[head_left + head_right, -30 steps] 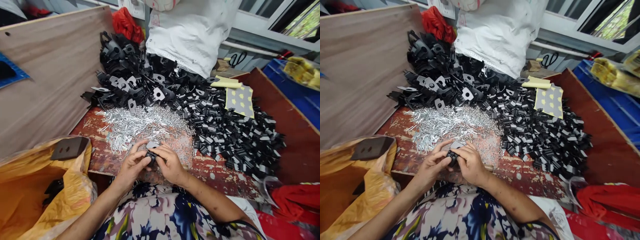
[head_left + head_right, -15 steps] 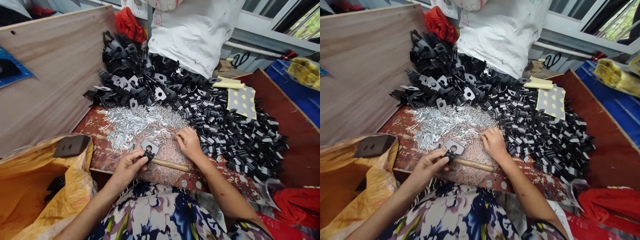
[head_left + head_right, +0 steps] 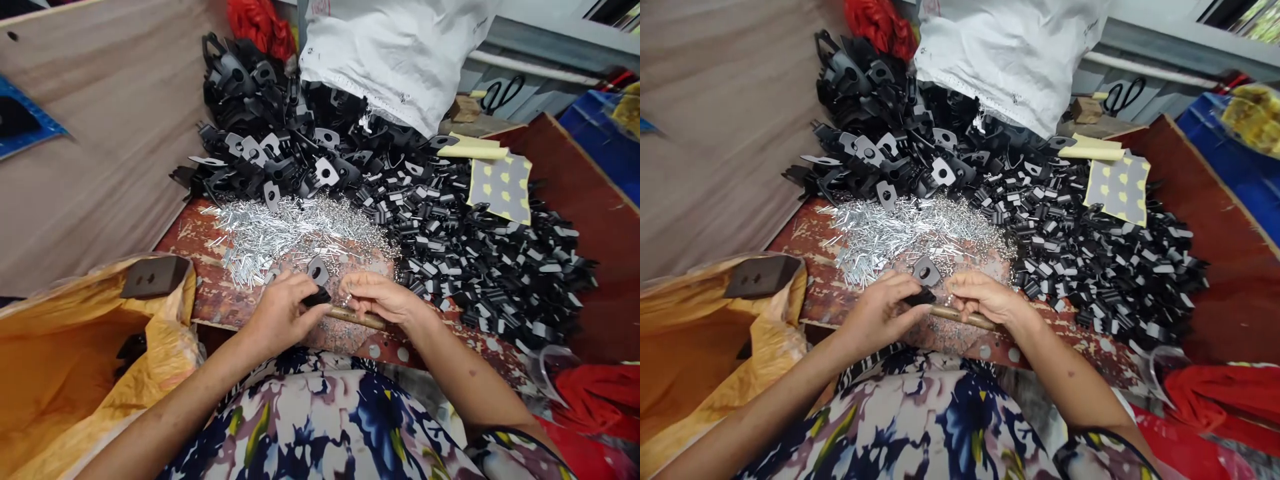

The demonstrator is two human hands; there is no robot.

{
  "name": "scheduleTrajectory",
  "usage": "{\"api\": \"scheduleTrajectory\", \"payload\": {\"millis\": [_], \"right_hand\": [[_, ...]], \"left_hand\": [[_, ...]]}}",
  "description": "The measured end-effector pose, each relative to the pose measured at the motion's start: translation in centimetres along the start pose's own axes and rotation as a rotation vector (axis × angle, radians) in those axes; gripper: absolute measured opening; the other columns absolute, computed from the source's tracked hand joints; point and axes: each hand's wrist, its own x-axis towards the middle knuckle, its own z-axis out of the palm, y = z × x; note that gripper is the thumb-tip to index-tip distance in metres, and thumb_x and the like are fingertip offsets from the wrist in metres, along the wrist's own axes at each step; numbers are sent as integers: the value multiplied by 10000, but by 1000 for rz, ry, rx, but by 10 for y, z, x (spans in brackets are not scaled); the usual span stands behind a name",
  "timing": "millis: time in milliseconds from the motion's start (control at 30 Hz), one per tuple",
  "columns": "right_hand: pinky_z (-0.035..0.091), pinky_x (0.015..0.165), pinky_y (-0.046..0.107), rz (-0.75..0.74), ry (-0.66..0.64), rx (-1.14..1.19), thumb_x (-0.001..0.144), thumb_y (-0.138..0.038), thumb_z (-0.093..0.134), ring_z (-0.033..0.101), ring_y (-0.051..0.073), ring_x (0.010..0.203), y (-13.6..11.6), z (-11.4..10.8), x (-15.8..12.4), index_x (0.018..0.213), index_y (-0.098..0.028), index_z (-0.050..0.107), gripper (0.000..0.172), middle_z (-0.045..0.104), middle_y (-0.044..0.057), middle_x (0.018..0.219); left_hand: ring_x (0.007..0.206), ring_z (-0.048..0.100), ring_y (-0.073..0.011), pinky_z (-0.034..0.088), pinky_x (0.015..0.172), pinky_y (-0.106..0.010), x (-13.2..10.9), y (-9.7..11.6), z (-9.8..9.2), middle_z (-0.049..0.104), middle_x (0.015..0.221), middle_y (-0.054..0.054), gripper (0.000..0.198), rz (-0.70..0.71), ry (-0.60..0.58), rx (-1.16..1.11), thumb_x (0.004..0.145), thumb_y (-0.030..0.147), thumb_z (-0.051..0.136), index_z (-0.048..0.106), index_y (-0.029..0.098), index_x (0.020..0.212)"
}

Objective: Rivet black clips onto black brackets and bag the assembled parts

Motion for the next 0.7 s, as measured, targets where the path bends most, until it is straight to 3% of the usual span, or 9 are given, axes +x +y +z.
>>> {"api": "scheduleTrajectory", "payload": {"millis": [167,233,300,367,467,567,700], "right_hand": [[565,531,219,40,-51,-51,791,-501,799,511,78,533,17,17,11,863,-175,629,375,531,-54,645],[559,545,253,-30,-13,-256,872,-514,701,527,97,530,20,17,13,866,-188,629,334,533,-53,636],[550,613,292,-192,125,-605,951,-443,596,577,128,592,16,10,14,882,-202,645,256,601,-27,684],[521,731,334,-367,370,-953,981,-294,536,617,163,738,6,-2,16,929,-213,667,163,679,11,825],[441,827,370,-470,638,-1539,955,-109,501,586,215,872,-10,-22,26,999,-196,681,205,703,67,933],[391,815,374,-484,603,-1932,925,-59,517,542,244,869,-18,-33,40,933,-174,682,202,694,97,878],[366,805,394,-538,529,-1977,909,-65,518,517,269,879,-20,-40,51,870,-156,671,183,673,132,869]], "left_hand": [[672,476,-220,325,767,-370,7,8,5,607,638,-14,135,29,-125,-5,834,281,734,755,281,701],[663,468,-215,315,747,-361,3,5,7,597,624,-6,132,15,-118,-29,815,251,734,745,280,687],[643,440,-202,300,721,-347,-2,0,7,558,596,6,194,-17,-56,-31,792,223,741,684,262,610],[645,427,-193,287,690,-330,-6,-7,6,511,587,14,274,-64,28,-42,788,217,742,603,238,553],[680,447,-191,304,666,-317,-11,-16,2,478,623,9,318,-158,119,-167,811,262,719,546,221,547],[637,429,-162,312,597,-295,-15,-23,2,465,650,7,330,-321,165,-407,799,317,719,540,211,543],[529,344,-114,237,452,-259,-19,-28,3,436,624,18,319,-524,215,-759,749,365,750,566,202,545]]}}
